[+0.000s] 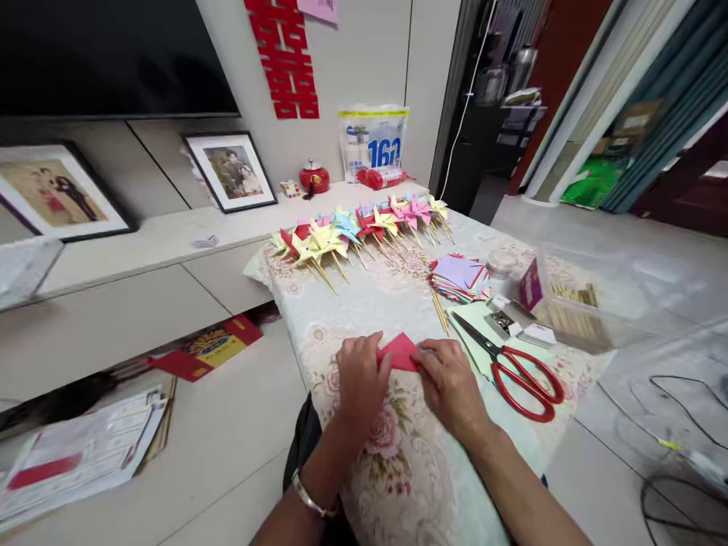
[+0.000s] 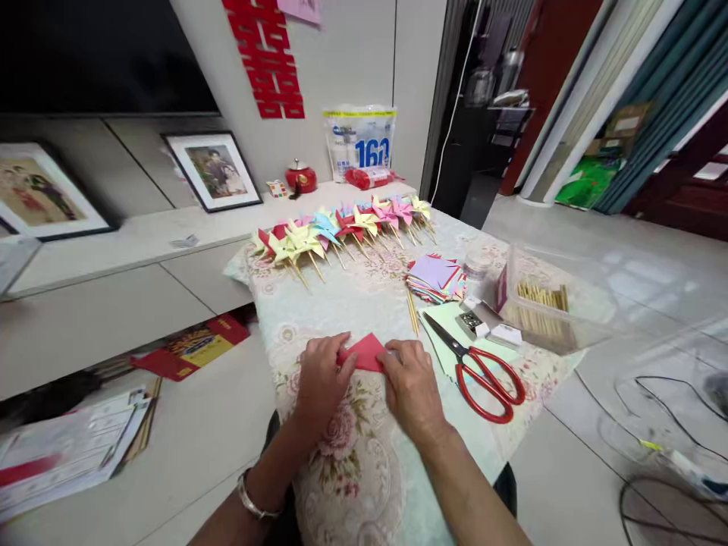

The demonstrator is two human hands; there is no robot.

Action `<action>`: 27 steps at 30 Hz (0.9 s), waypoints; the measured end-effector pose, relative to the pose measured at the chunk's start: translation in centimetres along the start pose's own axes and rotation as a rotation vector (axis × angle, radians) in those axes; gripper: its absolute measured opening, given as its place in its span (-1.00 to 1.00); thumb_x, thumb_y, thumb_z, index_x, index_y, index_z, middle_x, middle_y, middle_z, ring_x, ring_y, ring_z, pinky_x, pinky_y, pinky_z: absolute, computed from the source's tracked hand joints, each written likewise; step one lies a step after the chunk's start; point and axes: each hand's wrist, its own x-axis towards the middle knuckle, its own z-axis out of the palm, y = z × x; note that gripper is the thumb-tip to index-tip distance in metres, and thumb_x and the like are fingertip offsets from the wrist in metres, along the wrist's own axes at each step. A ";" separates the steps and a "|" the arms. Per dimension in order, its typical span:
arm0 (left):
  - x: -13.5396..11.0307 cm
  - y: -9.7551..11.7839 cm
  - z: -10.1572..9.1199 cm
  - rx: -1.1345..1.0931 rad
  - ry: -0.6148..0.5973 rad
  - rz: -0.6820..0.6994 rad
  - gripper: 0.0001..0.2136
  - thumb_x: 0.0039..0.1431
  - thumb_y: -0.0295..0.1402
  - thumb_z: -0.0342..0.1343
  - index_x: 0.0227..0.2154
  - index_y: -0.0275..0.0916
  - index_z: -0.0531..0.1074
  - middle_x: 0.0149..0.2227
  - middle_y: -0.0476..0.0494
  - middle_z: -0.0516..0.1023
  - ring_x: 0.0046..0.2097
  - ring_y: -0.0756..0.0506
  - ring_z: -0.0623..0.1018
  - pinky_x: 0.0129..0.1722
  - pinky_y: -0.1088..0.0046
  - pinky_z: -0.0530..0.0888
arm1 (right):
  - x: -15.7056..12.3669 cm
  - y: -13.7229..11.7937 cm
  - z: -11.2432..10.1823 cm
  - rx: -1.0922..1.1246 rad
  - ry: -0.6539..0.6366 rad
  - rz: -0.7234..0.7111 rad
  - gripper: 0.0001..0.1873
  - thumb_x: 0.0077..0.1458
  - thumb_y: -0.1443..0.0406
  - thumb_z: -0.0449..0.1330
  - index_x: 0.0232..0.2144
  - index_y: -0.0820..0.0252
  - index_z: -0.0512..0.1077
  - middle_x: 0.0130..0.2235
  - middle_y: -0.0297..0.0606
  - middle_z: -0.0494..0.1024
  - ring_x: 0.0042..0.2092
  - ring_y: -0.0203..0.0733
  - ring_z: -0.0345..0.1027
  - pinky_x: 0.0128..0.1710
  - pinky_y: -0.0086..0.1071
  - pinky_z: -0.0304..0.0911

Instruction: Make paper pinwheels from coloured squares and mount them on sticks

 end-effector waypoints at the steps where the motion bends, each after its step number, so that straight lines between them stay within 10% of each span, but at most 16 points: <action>1: -0.1 0.0 0.0 0.009 0.000 -0.002 -0.73 0.18 -0.43 0.20 -0.05 -0.36 0.51 -0.25 -0.24 0.60 -0.11 -0.28 0.46 -0.07 0.15 0.41 | -0.1 -0.1 -0.1 0.006 -0.011 -0.030 -0.76 0.26 0.49 0.12 -0.10 0.24 0.51 -0.07 -0.04 0.52 -0.05 0.02 0.27 -0.16 -0.17 0.16; 27: -0.3 1.0 -1.2 0.198 -0.028 -0.156 -0.74 0.21 -0.42 0.10 -0.06 -0.26 0.53 -0.23 -0.20 0.59 -0.04 -0.32 0.45 0.00 0.08 0.28 | -0.2 -0.4 -0.2 -0.001 -0.226 -0.108 -0.69 0.29 0.41 0.13 0.04 0.10 0.47 -0.12 -0.13 0.51 -0.12 -0.05 0.26 -0.18 -0.21 0.14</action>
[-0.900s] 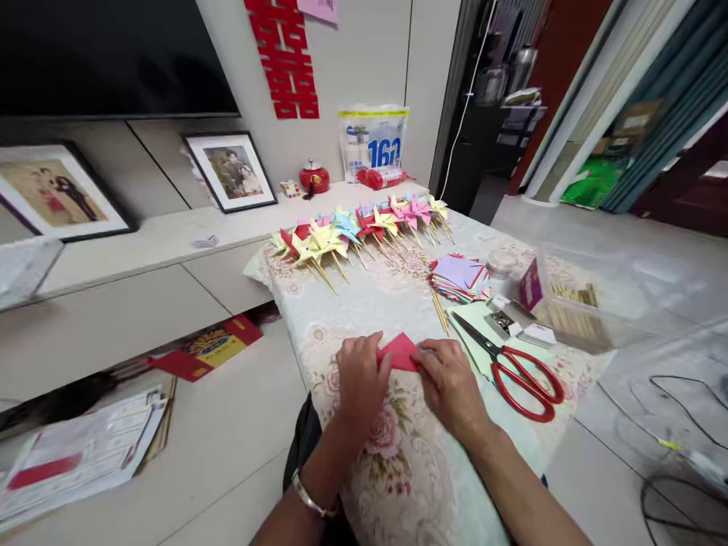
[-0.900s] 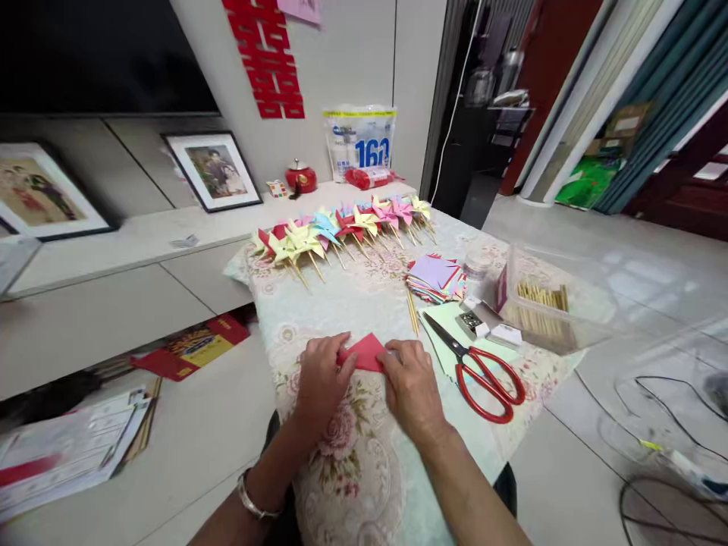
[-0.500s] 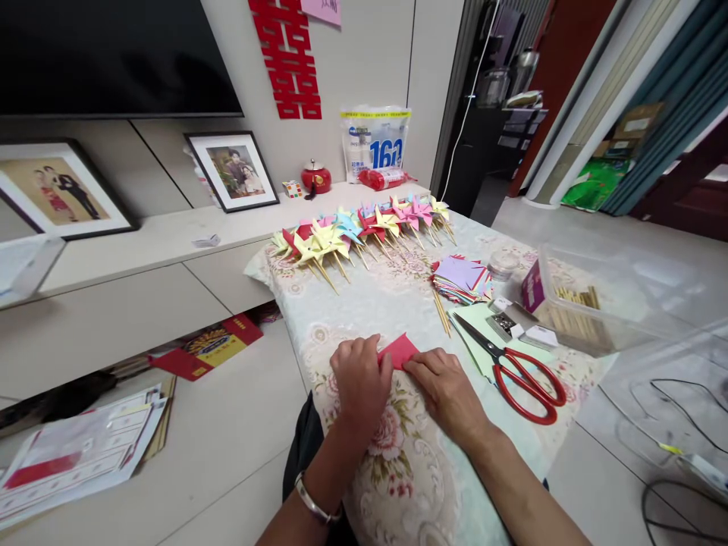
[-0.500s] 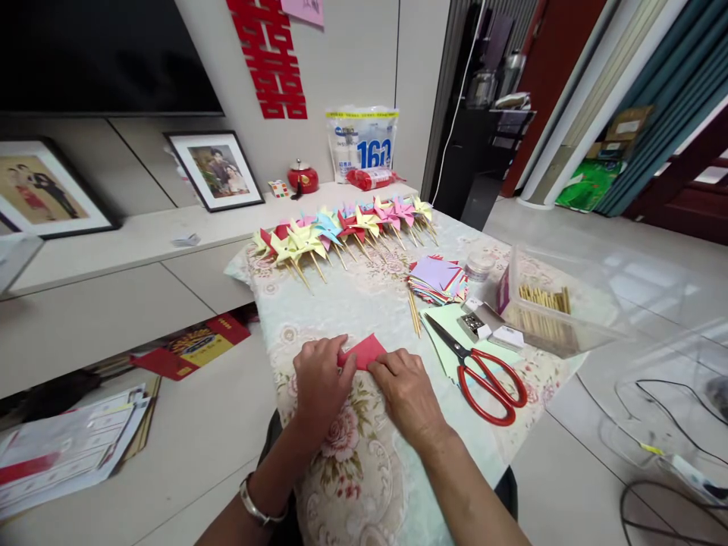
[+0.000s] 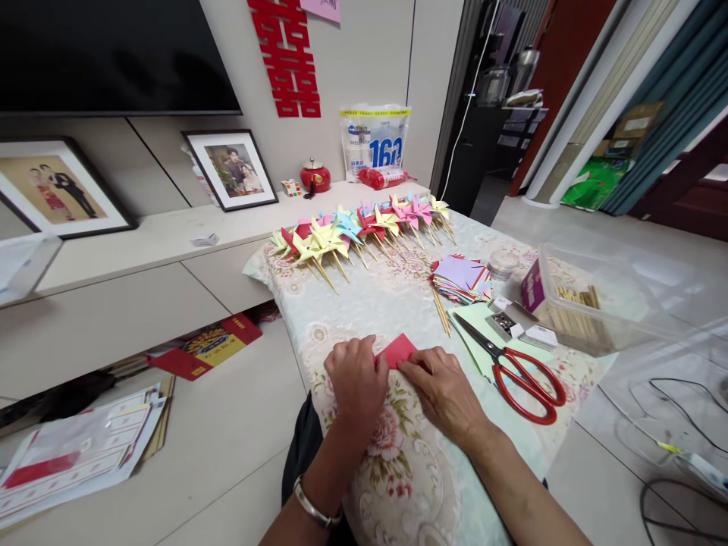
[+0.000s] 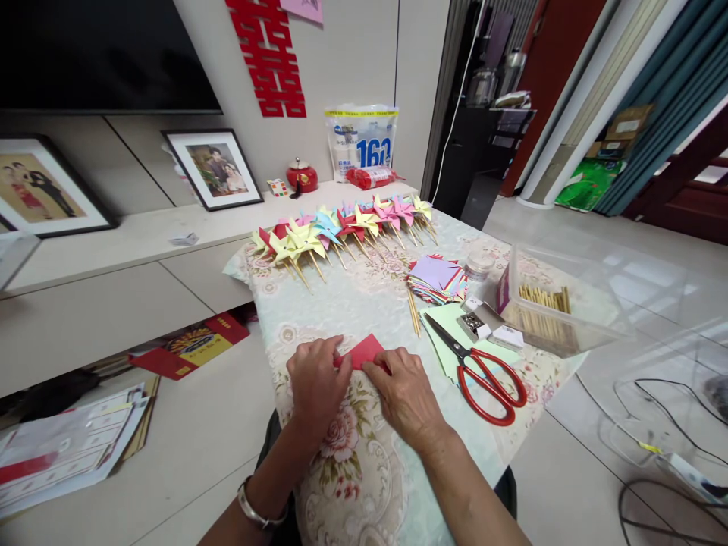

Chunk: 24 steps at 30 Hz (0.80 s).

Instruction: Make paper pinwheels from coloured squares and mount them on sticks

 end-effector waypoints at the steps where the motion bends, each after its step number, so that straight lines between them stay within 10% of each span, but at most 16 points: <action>1: 0.0 -0.1 0.0 0.001 -0.003 0.000 -0.74 0.21 -0.42 0.10 -0.06 -0.26 0.53 -0.23 -0.20 0.59 -0.04 -0.32 0.45 -0.01 0.09 0.28 | 0.0 0.0 0.0 -0.003 -0.003 0.002 -0.68 0.29 0.41 0.13 0.05 0.09 0.47 -0.12 -0.13 0.51 -0.12 -0.05 0.26 -0.18 -0.21 0.14; 14: -0.7 -0.5 -0.5 0.005 0.014 0.021 -0.78 0.20 -0.43 0.13 -0.11 -0.21 0.55 -0.21 -0.20 0.60 -0.06 -0.32 0.47 -0.02 0.04 0.33 | 0.0 -0.2 -0.1 -0.036 -0.056 0.027 -0.65 0.26 0.44 0.16 0.04 0.03 0.48 -0.11 -0.15 0.49 -0.11 -0.06 0.24 -0.16 -0.21 0.11; 24: -5.5 0.7 0.4 -0.093 0.119 0.444 -0.65 0.28 -0.48 -0.04 0.09 -0.34 0.41 0.06 -0.28 0.58 0.10 -0.21 0.51 0.20 0.12 0.35 | 0.1 -0.2 0.0 -0.076 -0.047 0.011 -0.75 0.25 0.47 0.14 -0.11 0.11 0.50 -0.13 -0.17 0.48 -0.13 -0.07 0.22 -0.18 -0.21 0.09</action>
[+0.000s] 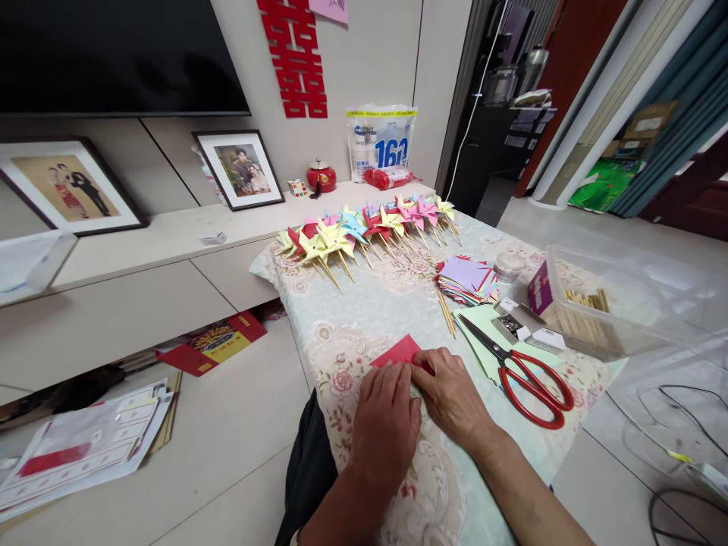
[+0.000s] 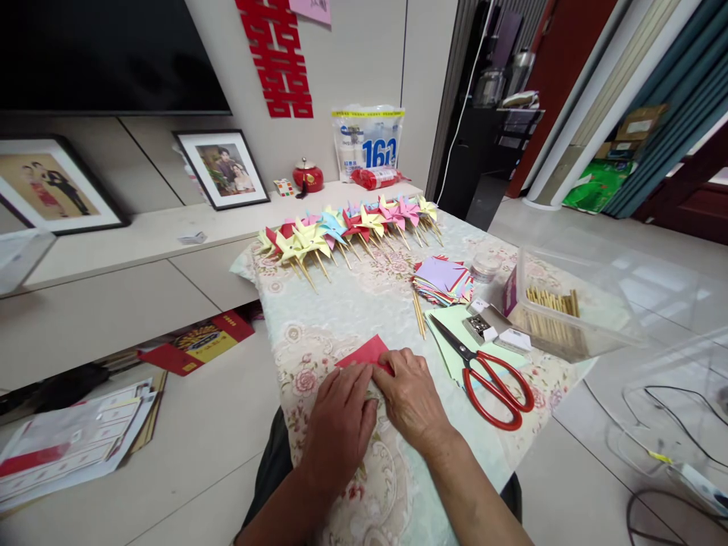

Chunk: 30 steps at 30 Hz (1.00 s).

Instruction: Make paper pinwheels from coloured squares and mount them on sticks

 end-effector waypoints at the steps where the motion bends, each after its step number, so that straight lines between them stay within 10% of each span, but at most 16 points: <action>1: -0.3 0.1 0.1 0.010 -0.007 0.007 -0.63 0.28 -0.47 -0.04 0.12 -0.36 0.39 0.09 -0.29 0.57 0.13 -0.22 0.50 0.20 0.12 0.35 | 0.0 0.0 0.0 -0.003 0.003 -0.001 -0.76 0.25 0.47 0.14 -0.12 0.12 0.50 -0.12 -0.17 0.48 -0.13 -0.07 0.22 -0.18 -0.21 0.09; 30: -0.5 0.8 -0.6 0.146 -0.125 -0.053 -0.61 0.23 -0.37 0.05 0.10 -0.32 0.46 0.14 -0.29 0.53 0.24 -0.42 0.38 0.21 -0.16 0.28 | -0.8 -0.4 -0.2 0.014 0.088 -0.029 -0.68 0.23 0.49 0.13 0.00 0.20 0.46 -0.06 -0.07 0.53 -0.06 0.00 0.30 -0.08 -0.13 0.19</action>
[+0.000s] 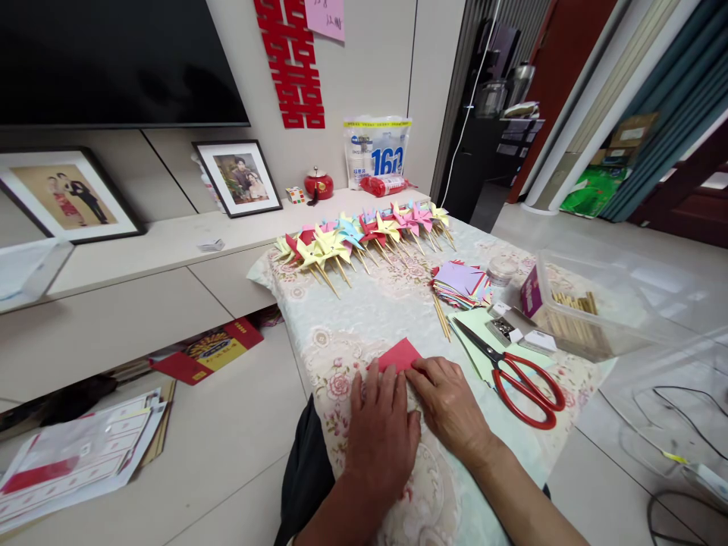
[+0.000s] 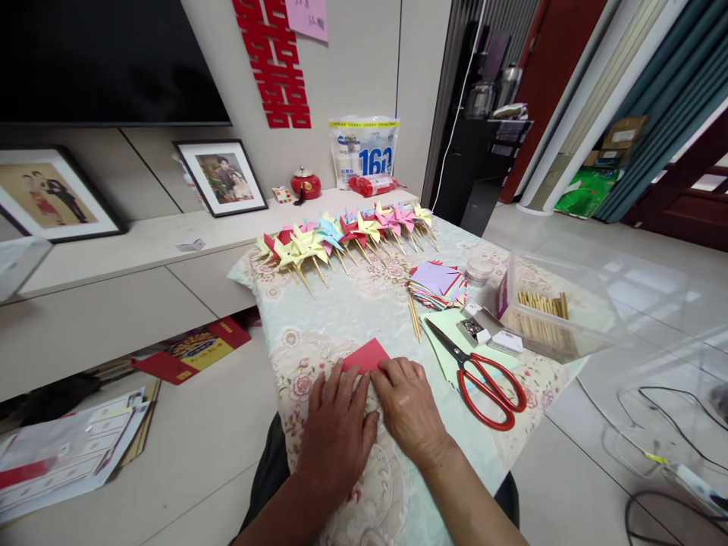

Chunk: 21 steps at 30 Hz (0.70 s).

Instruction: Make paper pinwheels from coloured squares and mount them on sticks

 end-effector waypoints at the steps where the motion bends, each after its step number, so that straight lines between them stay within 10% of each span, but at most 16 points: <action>1: 0.0 0.0 0.0 -0.005 -0.005 0.011 -0.60 0.24 -0.38 0.04 0.11 -0.33 0.45 0.16 -0.27 0.52 0.26 -0.41 0.36 0.23 -0.16 0.26 | 0.0 0.0 0.0 -0.003 0.001 0.000 -0.68 0.22 0.49 0.13 0.00 0.20 0.46 -0.06 -0.07 0.53 -0.06 0.00 0.29 -0.08 -0.13 0.19; 21: 0.1 0.1 -0.2 -0.028 -0.082 -0.045 -0.58 0.22 -0.38 0.07 0.13 -0.30 0.45 0.18 -0.22 0.51 0.25 -0.45 0.37 0.20 -0.27 0.23 | -0.5 0.2 -0.2 -0.050 0.076 0.072 -0.76 0.21 0.50 0.13 -0.16 0.16 0.52 -0.14 -0.13 0.55 -0.10 -0.02 0.29 -0.10 -0.15 0.13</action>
